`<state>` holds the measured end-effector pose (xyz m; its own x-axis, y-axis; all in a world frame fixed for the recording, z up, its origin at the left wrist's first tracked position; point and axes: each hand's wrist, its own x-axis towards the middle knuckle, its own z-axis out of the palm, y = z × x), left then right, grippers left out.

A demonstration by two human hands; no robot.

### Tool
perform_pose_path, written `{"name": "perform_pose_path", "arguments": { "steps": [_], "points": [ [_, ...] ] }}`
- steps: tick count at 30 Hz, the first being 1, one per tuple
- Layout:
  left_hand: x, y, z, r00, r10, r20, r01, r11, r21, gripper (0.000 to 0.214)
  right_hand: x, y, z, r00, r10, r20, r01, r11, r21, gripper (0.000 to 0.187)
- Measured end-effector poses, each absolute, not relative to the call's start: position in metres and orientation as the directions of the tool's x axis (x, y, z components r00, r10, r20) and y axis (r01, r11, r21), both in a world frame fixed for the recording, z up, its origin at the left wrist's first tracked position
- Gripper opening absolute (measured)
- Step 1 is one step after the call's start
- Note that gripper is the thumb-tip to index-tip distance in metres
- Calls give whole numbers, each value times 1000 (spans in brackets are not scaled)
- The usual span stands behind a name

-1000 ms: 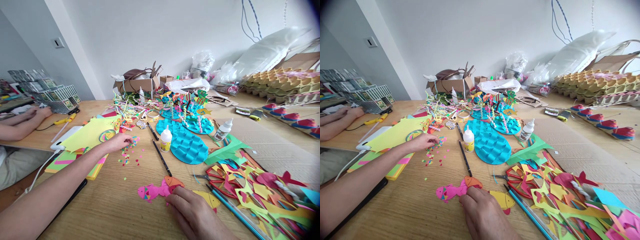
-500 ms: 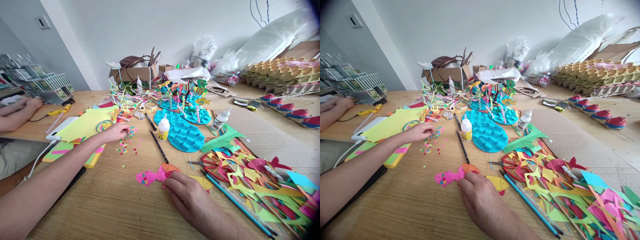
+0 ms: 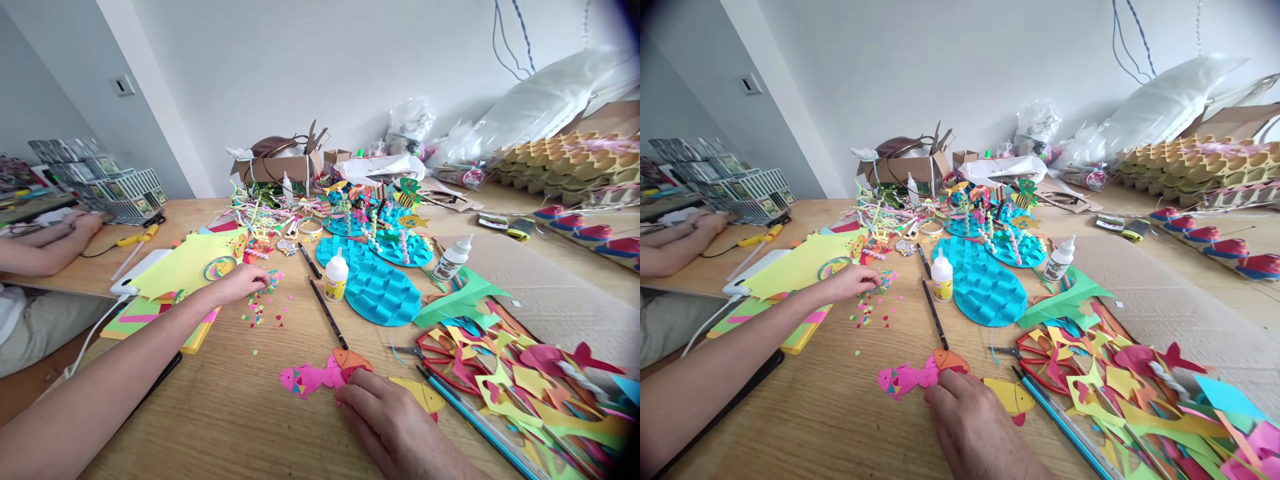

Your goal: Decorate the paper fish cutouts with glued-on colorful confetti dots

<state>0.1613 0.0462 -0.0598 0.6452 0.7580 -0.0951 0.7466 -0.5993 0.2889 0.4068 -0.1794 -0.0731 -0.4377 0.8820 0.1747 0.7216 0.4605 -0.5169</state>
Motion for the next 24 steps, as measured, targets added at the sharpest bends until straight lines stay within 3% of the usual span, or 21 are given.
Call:
{"name": "perform_pose_path", "arguments": {
  "steps": [11, 24],
  "points": [
    [153, 48, -58, 630, 772, -89, 762, -591, 264, 17, 406, -181, -74, -415, 884, 217, 737, 466, -489, 23],
    [155, 48, -59, 678, 730, -88, 727, -648, 228, 17, 409, -178, -77, -457, 874, 165, 749, 478, -460, 23]
  ]
}}
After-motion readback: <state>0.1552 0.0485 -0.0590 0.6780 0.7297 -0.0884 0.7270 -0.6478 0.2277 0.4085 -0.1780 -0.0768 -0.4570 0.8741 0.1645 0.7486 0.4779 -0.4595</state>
